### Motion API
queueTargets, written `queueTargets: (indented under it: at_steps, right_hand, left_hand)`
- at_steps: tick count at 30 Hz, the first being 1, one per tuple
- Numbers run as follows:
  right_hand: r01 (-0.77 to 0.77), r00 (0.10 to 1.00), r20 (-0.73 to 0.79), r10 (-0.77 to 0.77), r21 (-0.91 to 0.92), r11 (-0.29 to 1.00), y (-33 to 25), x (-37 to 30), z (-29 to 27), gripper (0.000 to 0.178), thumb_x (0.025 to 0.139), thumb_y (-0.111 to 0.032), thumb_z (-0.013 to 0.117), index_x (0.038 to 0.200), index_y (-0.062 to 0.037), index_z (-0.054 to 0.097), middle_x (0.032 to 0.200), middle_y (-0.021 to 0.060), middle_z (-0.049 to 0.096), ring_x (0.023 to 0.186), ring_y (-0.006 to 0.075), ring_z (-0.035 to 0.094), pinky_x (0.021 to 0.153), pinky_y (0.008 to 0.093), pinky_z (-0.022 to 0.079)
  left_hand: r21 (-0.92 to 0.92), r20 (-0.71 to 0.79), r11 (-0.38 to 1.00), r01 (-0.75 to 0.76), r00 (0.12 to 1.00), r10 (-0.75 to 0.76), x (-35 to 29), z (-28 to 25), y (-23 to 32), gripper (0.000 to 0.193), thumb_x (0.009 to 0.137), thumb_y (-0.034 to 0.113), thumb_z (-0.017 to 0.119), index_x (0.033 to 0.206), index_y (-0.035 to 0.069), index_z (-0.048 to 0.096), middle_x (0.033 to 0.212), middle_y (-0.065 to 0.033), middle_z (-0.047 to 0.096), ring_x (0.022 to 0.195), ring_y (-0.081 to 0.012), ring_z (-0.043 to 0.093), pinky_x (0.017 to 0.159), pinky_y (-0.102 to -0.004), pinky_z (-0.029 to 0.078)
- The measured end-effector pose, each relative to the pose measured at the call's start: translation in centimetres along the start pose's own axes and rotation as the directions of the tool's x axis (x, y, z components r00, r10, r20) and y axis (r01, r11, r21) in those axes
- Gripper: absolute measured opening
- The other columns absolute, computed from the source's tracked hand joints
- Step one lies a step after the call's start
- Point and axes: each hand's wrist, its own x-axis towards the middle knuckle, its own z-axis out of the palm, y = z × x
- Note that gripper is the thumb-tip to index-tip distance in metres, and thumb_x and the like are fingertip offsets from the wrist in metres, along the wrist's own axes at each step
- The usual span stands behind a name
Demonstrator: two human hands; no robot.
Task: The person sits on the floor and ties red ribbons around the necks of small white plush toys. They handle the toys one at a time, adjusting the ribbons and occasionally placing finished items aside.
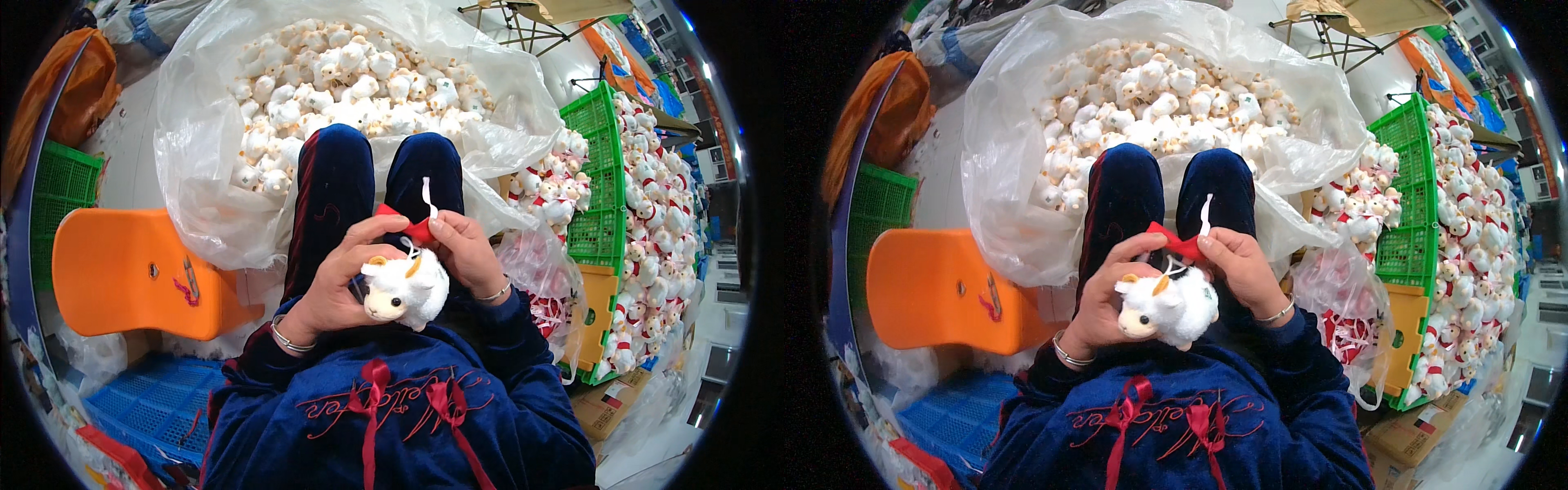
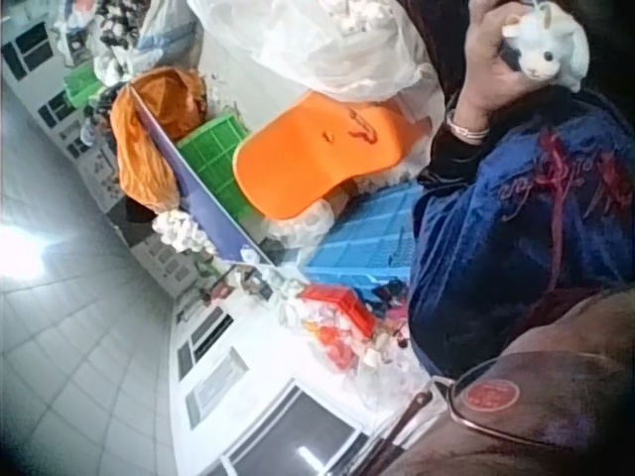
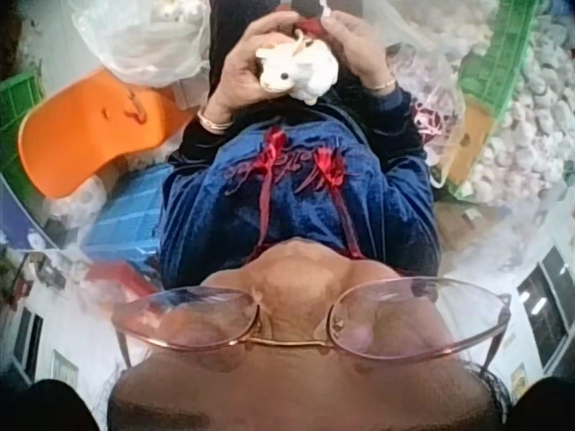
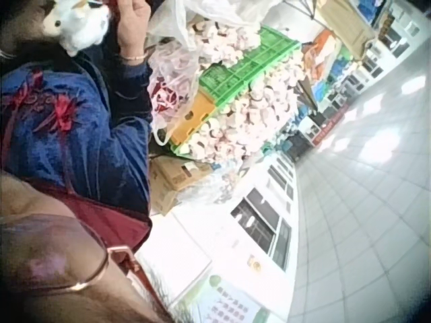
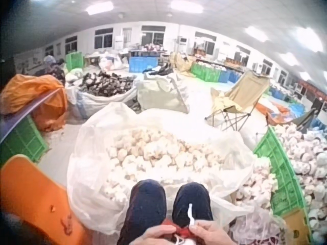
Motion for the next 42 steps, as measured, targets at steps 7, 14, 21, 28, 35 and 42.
queueTargets:
  at_steps: [7, 14, 21, 28, 35, 42]
  right_hand:
    - [-0.087, 0.995, 0.043, 0.093, -0.123, 0.989, 0.7, -3.1, 0.7, 0.023, 0.104, -0.021, 0.061, 0.107, -0.0012, 0.072, 0.095, -0.0007, 0.071, 0.089, 0.0052, 0.063, 0.079, 0.0222, 0.05]
    - [-0.088, 0.996, 0.008, 0.088, -0.008, 0.996, 2.9, -5.4, -1.4, 0.01, 0.1, -0.011, 0.064, 0.106, -0.0026, 0.066, 0.096, 0.0006, 0.069, 0.089, 0.0051, 0.063, 0.08, 0.0213, 0.05]
    - [-0.009, 0.972, -0.176, -0.153, -0.687, 0.727, 0.2, -5.6, -2.0, 0.022, 0.091, -0.01, 0.073, 0.11, -0.0036, 0.064, 0.092, 0.0021, 0.067, 0.08, 0.0098, 0.062, 0.074, 0.0245, 0.049]
    - [0.375, 0.917, 0.384, -0.108, -0.736, 0.564, -3.1, -4.7, -0.2, 0.029, 0.085, -0.002, 0.069, 0.114, -0.0056, 0.067, 0.09, 0.0119, 0.059, 0.08, 0.0281, 0.064, 0.072, 0.0362, 0.051]
    - [0.367, 0.786, -0.262, -0.56, -0.532, 0.763, -2.3, -2.2, -0.7, 0.014, 0.093, -0.001, 0.066, 0.107, -0.0019, 0.065, 0.085, 0.0015, 0.061, 0.073, 0.0074, 0.056, 0.066, 0.0235, 0.046]
    - [0.445, 0.888, 0.399, -0.231, -0.611, 0.655, -2.9, -3.6, -1.5, 0.01, 0.089, -0.005, 0.07, 0.096, 0.0008, 0.067, 0.087, 0.0117, 0.067, 0.083, 0.0239, 0.067, 0.075, 0.033, 0.052]
  left_hand:
    - [-0.171, 0.126, 0.96, 0.221, 0.971, -0.201, -1.1, 0.0, -0.7, 0.066, 0.078, 0.017, 0.087, 0.135, 0.007, 0.058, 0.152, -0.0213, 0.044, 0.136, -0.0307, 0.051, 0.113, -0.0421, 0.041]
    - [-0.183, 0.328, 0.796, 0.578, 0.799, -0.504, -2.6, 2.2, -0.7, 0.079, 0.075, 0.013, 0.083, 0.143, 0.005, 0.044, 0.142, -0.0121, 0.053, 0.129, -0.0207, 0.054, 0.11, -0.037, 0.042]
    - [-0.079, 0.329, 0.807, 0.585, 0.78, -0.533, -1.4, 1.5, -0.5, 0.066, 0.076, 0.018, 0.084, 0.134, 0.003, 0.054, 0.124, -0.0116, 0.065, 0.115, -0.0198, 0.063, 0.102, -0.0346, 0.048]
    - [0.053, 0.504, 0.838, 0.543, 0.71, -0.491, -0.1, 1.1, -1.0, 0.066, 0.077, 0.022, 0.085, 0.134, 0.003, 0.057, 0.12, -0.0104, 0.069, 0.109, -0.021, 0.067, 0.098, -0.034, 0.05]
    - [0.04, 0.502, 0.778, 0.627, 0.661, -0.558, 1.0, 0.7, -0.6, 0.054, 0.082, 0.025, 0.082, 0.128, 0.002, 0.063, 0.115, -0.0088, 0.071, 0.108, -0.0191, 0.068, 0.098, -0.0324, 0.051]
    - [-0.062, 0.421, 0.704, 0.707, 0.658, -0.624, -1.1, 0.7, -2.7, 0.062, 0.081, 0.016, 0.086, 0.134, 0.002, 0.057, 0.12, -0.0054, 0.068, 0.109, -0.013, 0.064, 0.098, -0.0314, 0.051]
